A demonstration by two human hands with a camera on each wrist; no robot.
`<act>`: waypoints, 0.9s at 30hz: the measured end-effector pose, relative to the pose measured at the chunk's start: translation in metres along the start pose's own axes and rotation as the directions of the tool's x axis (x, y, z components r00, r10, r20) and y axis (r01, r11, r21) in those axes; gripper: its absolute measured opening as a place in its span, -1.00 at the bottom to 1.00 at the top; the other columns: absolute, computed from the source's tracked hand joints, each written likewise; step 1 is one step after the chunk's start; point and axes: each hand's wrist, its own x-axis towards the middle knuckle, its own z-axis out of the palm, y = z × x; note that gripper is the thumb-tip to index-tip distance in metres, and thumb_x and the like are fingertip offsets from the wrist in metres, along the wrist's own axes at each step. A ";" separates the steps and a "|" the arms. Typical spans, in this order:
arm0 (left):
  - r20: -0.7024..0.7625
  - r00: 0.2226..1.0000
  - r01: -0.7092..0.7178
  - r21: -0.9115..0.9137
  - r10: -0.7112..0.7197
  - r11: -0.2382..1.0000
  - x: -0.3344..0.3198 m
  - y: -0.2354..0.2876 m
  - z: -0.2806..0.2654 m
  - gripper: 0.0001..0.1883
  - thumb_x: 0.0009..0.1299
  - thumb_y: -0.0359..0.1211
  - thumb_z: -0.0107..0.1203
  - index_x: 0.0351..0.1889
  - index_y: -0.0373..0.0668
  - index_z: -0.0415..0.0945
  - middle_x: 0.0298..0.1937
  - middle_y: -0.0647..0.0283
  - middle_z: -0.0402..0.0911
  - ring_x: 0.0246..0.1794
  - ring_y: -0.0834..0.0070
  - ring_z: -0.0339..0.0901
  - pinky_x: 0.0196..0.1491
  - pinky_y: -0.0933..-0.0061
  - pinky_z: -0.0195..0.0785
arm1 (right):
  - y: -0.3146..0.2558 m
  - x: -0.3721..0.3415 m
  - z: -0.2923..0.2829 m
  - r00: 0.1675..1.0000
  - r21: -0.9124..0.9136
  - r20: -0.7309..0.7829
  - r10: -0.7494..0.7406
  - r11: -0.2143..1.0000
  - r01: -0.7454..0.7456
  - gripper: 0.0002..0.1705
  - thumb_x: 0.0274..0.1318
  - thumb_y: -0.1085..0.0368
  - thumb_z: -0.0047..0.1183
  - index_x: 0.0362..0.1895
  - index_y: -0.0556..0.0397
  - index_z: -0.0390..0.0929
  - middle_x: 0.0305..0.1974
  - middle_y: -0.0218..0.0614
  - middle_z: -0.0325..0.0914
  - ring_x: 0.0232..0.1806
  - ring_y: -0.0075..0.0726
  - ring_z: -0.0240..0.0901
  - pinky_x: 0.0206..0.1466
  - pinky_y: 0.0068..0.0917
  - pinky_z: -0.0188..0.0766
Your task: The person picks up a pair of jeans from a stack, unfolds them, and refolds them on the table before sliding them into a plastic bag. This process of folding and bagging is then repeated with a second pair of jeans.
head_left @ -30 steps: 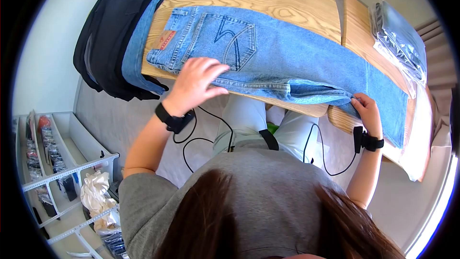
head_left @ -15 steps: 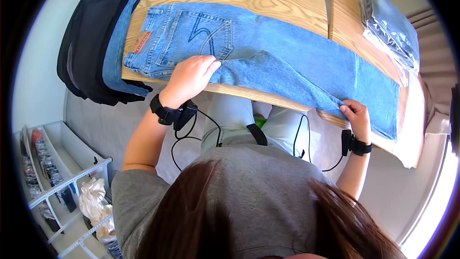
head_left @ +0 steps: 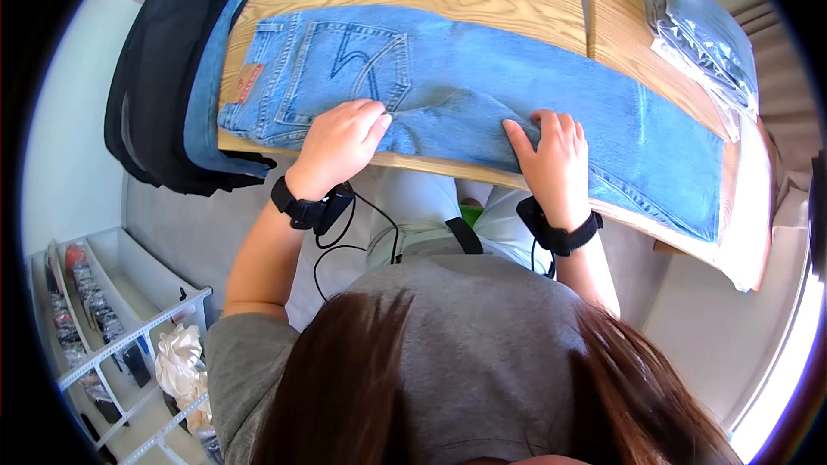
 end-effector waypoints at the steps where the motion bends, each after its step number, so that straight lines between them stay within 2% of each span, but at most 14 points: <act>1: 0.008 1.000 -0.029 -0.025 0.029 0.999 -0.002 -0.004 0.001 -0.78 0.36 -0.28 -0.03 -0.34 -0.26 0.47 -0.37 0.12 0.53 -0.31 0.13 0.47 -0.24 0.19 0.35 | -0.001 0.002 0.003 1.000 0.016 0.004 -0.008 1.000 0.008 -0.50 0.00 -0.07 0.16 -0.30 0.17 0.52 -0.30 -0.07 0.49 -0.16 0.02 0.41 -0.12 -0.18 0.36; 3: 0.013 0.999 -0.040 -0.032 0.040 0.999 -0.007 -0.010 -0.004 -0.77 0.34 -0.24 0.01 -0.31 -0.25 0.47 -0.36 0.14 0.52 -0.30 0.14 0.46 -0.24 0.20 0.34 | 0.000 0.005 0.009 0.993 -0.110 0.090 0.074 0.992 -0.064 -0.54 0.00 -0.07 0.16 -0.39 0.12 0.51 -0.33 -0.09 0.49 -0.19 0.00 0.42 -0.16 -0.18 0.36; 5: 0.000 0.991 -0.133 0.009 0.133 0.991 -0.014 -0.012 -0.013 -0.70 0.27 -0.15 0.10 -0.29 -0.21 0.46 -0.32 0.18 0.51 -0.26 0.17 0.44 -0.21 0.23 0.31 | 0.007 0.007 0.013 0.998 -0.098 0.061 -0.003 0.995 0.009 -0.60 0.04 -0.02 0.12 -0.49 0.06 0.43 -0.47 -0.15 0.51 -0.35 0.00 0.47 -0.25 -0.14 0.37; 7: 0.032 0.998 -0.053 0.068 0.051 0.996 -0.029 -0.020 -0.024 -0.65 0.15 -0.14 0.23 -0.25 -0.17 0.47 -0.21 0.22 0.52 -0.14 0.22 0.43 -0.09 0.26 0.28 | 0.009 0.008 0.014 0.996 0.010 0.083 0.011 1.000 -0.012 -0.60 0.09 0.00 0.10 -0.52 0.06 0.39 -0.57 -0.12 0.49 -0.47 0.04 0.47 -0.35 -0.13 0.38; 9: -0.096 0.985 -0.126 0.178 0.144 0.976 -0.042 -0.032 -0.035 -0.60 0.05 -0.28 0.29 -0.16 -0.16 0.47 -0.06 0.26 0.52 -0.01 0.28 0.41 0.04 0.28 0.23 | 0.009 0.009 0.011 0.994 0.073 0.099 0.046 0.996 -0.053 -0.58 0.13 0.01 0.07 -0.52 0.09 0.36 -0.63 -0.07 0.47 -0.54 0.11 0.45 -0.42 -0.11 0.37; 11: -0.074 0.989 -0.106 0.276 0.131 0.955 -0.054 -0.059 -0.042 -0.56 -0.03 -0.51 0.20 -0.10 -0.18 0.49 0.02 0.26 0.53 0.10 0.31 0.43 0.13 0.27 0.23 | 0.008 0.010 0.007 0.991 0.111 0.115 0.070 0.990 -0.083 -0.57 0.16 0.01 0.04 -0.51 0.13 0.36 -0.62 0.01 0.45 -0.52 0.20 0.43 -0.45 -0.08 0.35; 13: -0.061 0.983 -0.152 0.289 0.176 0.945 -0.062 -0.090 -0.048 -0.53 -0.03 -0.58 0.13 -0.07 -0.20 0.49 0.02 0.22 0.55 0.13 0.32 0.44 0.14 0.27 0.27 | 0.008 0.012 0.005 0.969 0.142 0.182 0.166 0.971 -0.193 -0.56 0.18 0.02 0.02 -0.51 0.14 0.38 -0.59 0.05 0.46 -0.50 0.23 0.43 -0.42 -0.06 0.34; 15: -0.068 0.978 -0.174 0.251 0.197 0.952 -0.055 -0.095 -0.062 -0.58 0.01 -0.62 0.10 -0.10 -0.22 0.54 -0.06 0.17 0.60 0.04 0.30 0.52 0.07 0.31 0.36 | 0.014 0.014 0.008 0.971 0.135 0.179 0.160 0.973 -0.185 -0.54 0.21 0.00 -0.02 -0.51 0.16 0.41 -0.57 0.09 0.46 -0.47 0.26 0.43 -0.41 -0.04 0.33; 18: 0.213 0.975 0.083 -0.079 -0.065 0.993 -0.035 -0.098 -0.089 -0.73 0.11 -0.56 0.16 -0.19 -0.24 0.61 -0.19 0.09 0.65 -0.20 0.24 0.61 -0.11 0.42 0.44 | 0.021 0.021 0.008 0.953 0.145 0.232 0.193 0.962 -0.230 -0.50 0.23 -0.03 -0.07 -0.51 0.19 0.43 -0.55 0.11 0.46 -0.45 0.28 0.41 -0.38 -0.05 0.33; 19: 0.299 0.941 0.205 -0.127 -0.160 0.970 -0.028 -0.097 -0.098 -0.73 0.13 -0.47 0.21 -0.18 -0.25 0.60 -0.23 0.09 0.64 -0.15 0.23 0.57 -0.07 0.42 0.39 | 0.021 0.021 0.008 0.954 0.141 0.231 0.192 0.963 -0.228 -0.50 0.23 -0.03 -0.07 -0.51 0.19 0.43 -0.55 0.11 0.46 -0.45 0.28 0.41 -0.38 -0.05 0.33; 22: 0.249 0.961 0.147 -0.099 -0.119 0.984 -0.030 -0.109 -0.101 -0.70 0.11 -0.51 0.20 -0.15 -0.24 0.58 -0.16 0.09 0.62 -0.10 0.21 0.54 -0.04 0.38 0.38 | 0.014 0.020 0.006 0.953 0.136 0.233 0.194 0.964 -0.229 -0.50 0.23 -0.02 -0.06 -0.51 0.19 0.43 -0.53 0.11 0.46 -0.44 0.28 0.41 -0.37 -0.05 0.32; 24: 0.054 0.984 -0.170 -0.006 0.170 0.985 -0.040 -0.114 -0.095 -0.65 0.07 -0.59 0.14 -0.13 -0.20 0.56 -0.07 0.15 0.58 -0.06 0.22 0.49 0.00 0.32 0.33 | 0.010 0.019 0.004 0.941 0.129 0.264 0.213 0.959 -0.254 -0.51 0.25 0.01 -0.08 -0.46 0.25 0.43 -0.49 0.15 0.43 -0.42 0.28 0.36 -0.34 -0.09 0.28; 25: 0.054 0.984 -0.172 -0.004 0.172 0.985 -0.044 -0.116 -0.097 -0.65 0.07 -0.59 0.14 -0.13 -0.20 0.56 -0.07 0.15 0.58 -0.06 0.22 0.49 0.00 0.32 0.33 | 0.009 0.019 0.005 0.941 0.131 0.262 0.215 0.958 -0.255 -0.51 0.25 0.01 -0.08 -0.46 0.25 0.43 -0.49 0.15 0.43 -0.42 0.28 0.36 -0.34 -0.09 0.28; 27: -0.034 0.991 -0.114 0.308 0.131 0.944 -0.054 -0.118 -0.099 -0.60 0.02 -0.64 0.08 -0.14 -0.14 0.54 -0.03 0.22 0.56 -0.07 0.24 0.47 0.04 0.27 0.29 | 0.010 0.017 0.007 0.949 0.151 0.234 0.210 0.957 -0.249 -0.52 0.22 -0.01 -0.04 -0.49 0.20 0.44 -0.52 0.12 0.47 -0.44 0.28 0.40 -0.37 -0.06 0.32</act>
